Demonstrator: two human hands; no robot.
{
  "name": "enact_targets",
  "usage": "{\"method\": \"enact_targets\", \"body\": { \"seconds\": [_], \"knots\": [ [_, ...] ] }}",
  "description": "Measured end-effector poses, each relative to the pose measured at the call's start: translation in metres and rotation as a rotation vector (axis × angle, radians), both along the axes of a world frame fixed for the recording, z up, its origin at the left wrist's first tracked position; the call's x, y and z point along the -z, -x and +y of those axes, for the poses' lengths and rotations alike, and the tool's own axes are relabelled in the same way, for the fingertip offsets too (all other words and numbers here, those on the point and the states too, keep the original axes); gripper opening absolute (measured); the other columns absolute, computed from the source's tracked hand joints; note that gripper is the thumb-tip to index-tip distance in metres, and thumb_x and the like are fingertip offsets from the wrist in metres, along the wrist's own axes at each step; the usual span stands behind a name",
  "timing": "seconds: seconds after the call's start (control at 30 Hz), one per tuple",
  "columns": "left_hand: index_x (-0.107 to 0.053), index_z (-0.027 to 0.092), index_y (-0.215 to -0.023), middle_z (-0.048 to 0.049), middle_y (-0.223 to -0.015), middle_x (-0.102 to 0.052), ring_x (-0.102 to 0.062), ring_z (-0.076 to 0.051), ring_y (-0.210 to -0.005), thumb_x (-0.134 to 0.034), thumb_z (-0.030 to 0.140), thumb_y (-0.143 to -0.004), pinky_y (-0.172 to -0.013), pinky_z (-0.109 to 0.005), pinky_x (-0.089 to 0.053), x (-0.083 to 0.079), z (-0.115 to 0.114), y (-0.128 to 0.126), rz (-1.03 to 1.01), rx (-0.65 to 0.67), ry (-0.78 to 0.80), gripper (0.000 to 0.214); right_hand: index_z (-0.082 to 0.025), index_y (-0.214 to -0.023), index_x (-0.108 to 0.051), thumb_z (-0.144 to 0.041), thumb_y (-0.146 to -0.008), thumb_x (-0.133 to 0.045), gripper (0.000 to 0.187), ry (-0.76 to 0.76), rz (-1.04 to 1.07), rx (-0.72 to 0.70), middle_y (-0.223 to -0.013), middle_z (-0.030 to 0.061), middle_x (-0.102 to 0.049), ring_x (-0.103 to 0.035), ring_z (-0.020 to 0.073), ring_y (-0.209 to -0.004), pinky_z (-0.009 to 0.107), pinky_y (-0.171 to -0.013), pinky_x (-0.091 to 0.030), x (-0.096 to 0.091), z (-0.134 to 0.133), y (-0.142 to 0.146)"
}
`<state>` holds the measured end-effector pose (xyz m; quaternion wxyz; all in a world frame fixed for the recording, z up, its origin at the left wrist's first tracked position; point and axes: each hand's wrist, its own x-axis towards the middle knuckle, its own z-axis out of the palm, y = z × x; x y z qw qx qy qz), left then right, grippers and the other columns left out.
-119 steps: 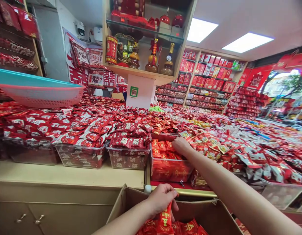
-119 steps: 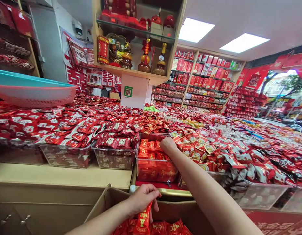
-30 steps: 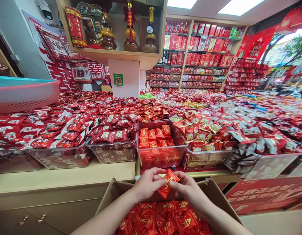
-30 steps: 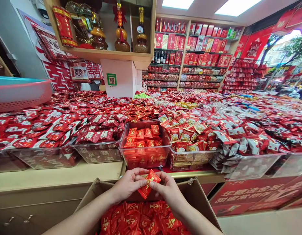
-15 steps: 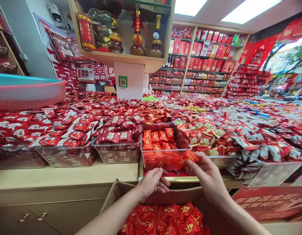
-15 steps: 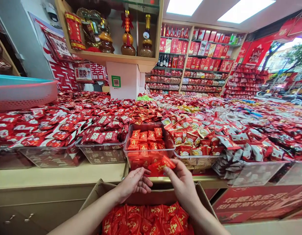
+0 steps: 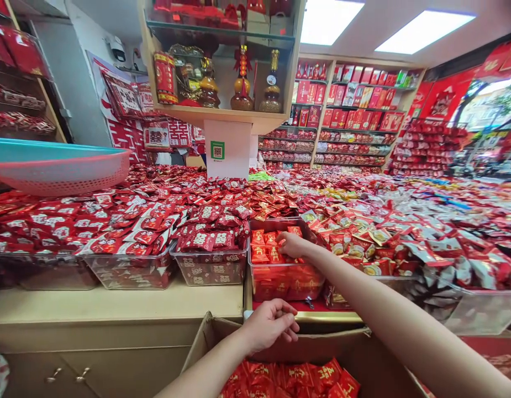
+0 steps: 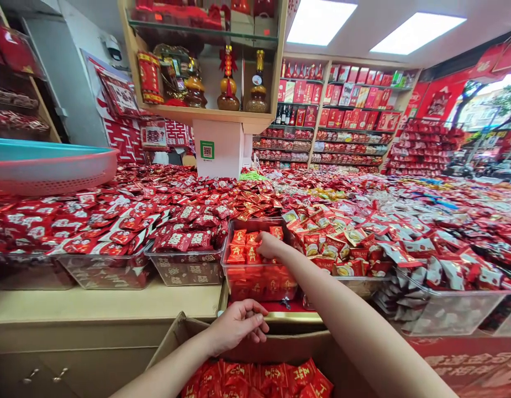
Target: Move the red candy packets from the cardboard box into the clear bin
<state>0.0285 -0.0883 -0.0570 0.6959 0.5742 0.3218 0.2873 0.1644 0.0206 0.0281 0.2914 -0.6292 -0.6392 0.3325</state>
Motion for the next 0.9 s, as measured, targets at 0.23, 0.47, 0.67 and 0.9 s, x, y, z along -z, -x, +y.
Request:
{"method": "enact_targets", "body": {
  "seconds": [0.23, 0.47, 0.67, 0.9],
  "knots": [
    [-0.049, 0.012, -0.082, -0.0029, -0.066, -0.059, -0.057, -0.011, -0.054, -0.057, 0.037, -0.063, -0.053, -0.023, -0.041, -0.002, 0.001, -0.002, 0.038, 0.011, 0.001, 0.032, -0.012, -0.093, -0.05, -0.007, -0.065, -0.055, 0.029, -0.03, -0.142, -0.017, -0.047, -0.0008, -0.056, -0.051, 0.0118, -0.039, 0.022, -0.043, -0.037, -0.002, -0.007, 0.001],
    [-0.049, 0.012, -0.083, -0.0026, -0.067, -0.059, -0.057, -0.011, -0.055, -0.057, 0.036, -0.063, -0.053, -0.023, -0.042, -0.002, 0.001, -0.001, 0.044, 0.024, -0.005, 0.032, -0.014, -0.066, -0.06, -0.019, -0.063, -0.056, 0.007, -0.228, -0.398, -0.08, -0.071, 0.005, -0.063, -0.056, 0.0157, -0.068, 0.022, -0.059, -0.037, -0.01, -0.013, 0.002],
    [-0.049, 0.012, -0.082, -0.0033, -0.067, -0.059, -0.057, -0.011, -0.054, -0.058, 0.037, -0.062, -0.053, -0.024, -0.042, -0.002, 0.002, -0.003, 0.059, 0.01, 0.001, 0.033, -0.014, -0.065, -0.062, -0.022, -0.062, -0.055, 0.011, -0.205, -0.517, -0.129, -0.065, 0.0041, -0.063, -0.055, 0.0143, -0.061, 0.02, -0.051, -0.035, -0.007, -0.013, 0.002],
    [-0.056, 0.013, -0.082, -0.0068, -0.073, -0.062, -0.058, -0.014, -0.061, -0.054, 0.04, -0.066, -0.055, -0.025, -0.043, -0.01, -0.006, 0.006, 0.169, 0.193, -0.105, 0.031, -0.014, -0.068, -0.061, -0.024, -0.067, -0.052, 0.014, -0.301, -0.538, -0.104, -0.07, 0.0055, -0.064, -0.055, 0.0147, -0.064, 0.021, -0.054, -0.035, -0.011, -0.017, 0.003]
  ]
}}
